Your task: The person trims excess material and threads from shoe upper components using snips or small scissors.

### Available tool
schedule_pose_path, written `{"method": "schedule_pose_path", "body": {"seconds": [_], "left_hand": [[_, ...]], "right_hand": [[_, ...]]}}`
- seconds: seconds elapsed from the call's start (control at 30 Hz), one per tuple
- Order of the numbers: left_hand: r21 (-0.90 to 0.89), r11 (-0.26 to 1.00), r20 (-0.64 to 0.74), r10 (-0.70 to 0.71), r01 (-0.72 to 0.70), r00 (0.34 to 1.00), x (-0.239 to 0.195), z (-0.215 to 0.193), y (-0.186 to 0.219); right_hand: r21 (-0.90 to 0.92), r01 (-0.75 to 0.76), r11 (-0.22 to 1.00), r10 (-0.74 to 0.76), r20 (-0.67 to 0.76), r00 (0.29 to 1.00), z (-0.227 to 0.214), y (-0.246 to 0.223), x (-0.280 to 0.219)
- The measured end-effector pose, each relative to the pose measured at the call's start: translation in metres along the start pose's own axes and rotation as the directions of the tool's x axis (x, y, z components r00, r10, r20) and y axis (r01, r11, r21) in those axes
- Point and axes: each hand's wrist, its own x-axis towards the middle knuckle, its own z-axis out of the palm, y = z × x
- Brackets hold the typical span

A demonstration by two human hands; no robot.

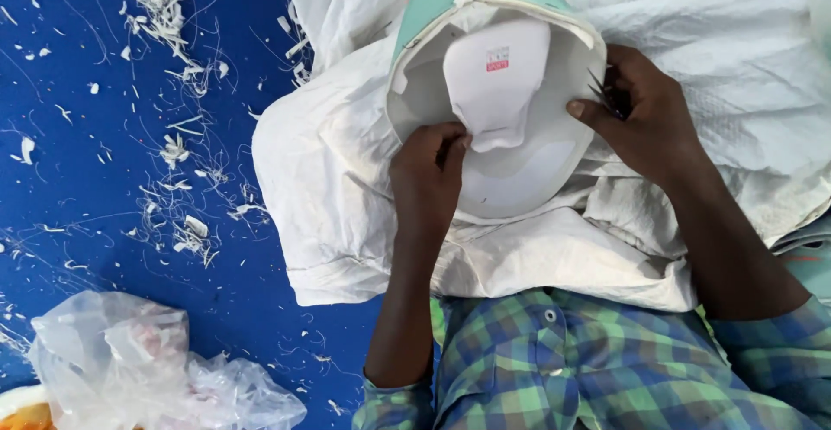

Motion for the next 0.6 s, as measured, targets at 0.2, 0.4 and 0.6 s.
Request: {"method": "schedule_pose_path", "body": {"seconds": [0.2,0.4,0.6], "left_hand": [[0.068,0.997,-0.020,0.050,-0.049,0.999,0.000,0.000,-0.004],[0.126,0.990,0.012,0.054,-0.055,0.998,0.009,0.003,-0.006],[0.160,0.981,0.003,0.114,-0.113,0.994,0.004,0.002,-0.007]], "right_hand": [[0.044,-0.014,0.999,0.013,0.007,1.000,0.001,0.003,-0.001],[0.009,0.007,1.000,-0.007,0.004,1.000,0.003,0.002,-0.001],[0.017,-0.025,1.000,0.026,-0.007,1.000,0.002,0.000,0.000]]}}
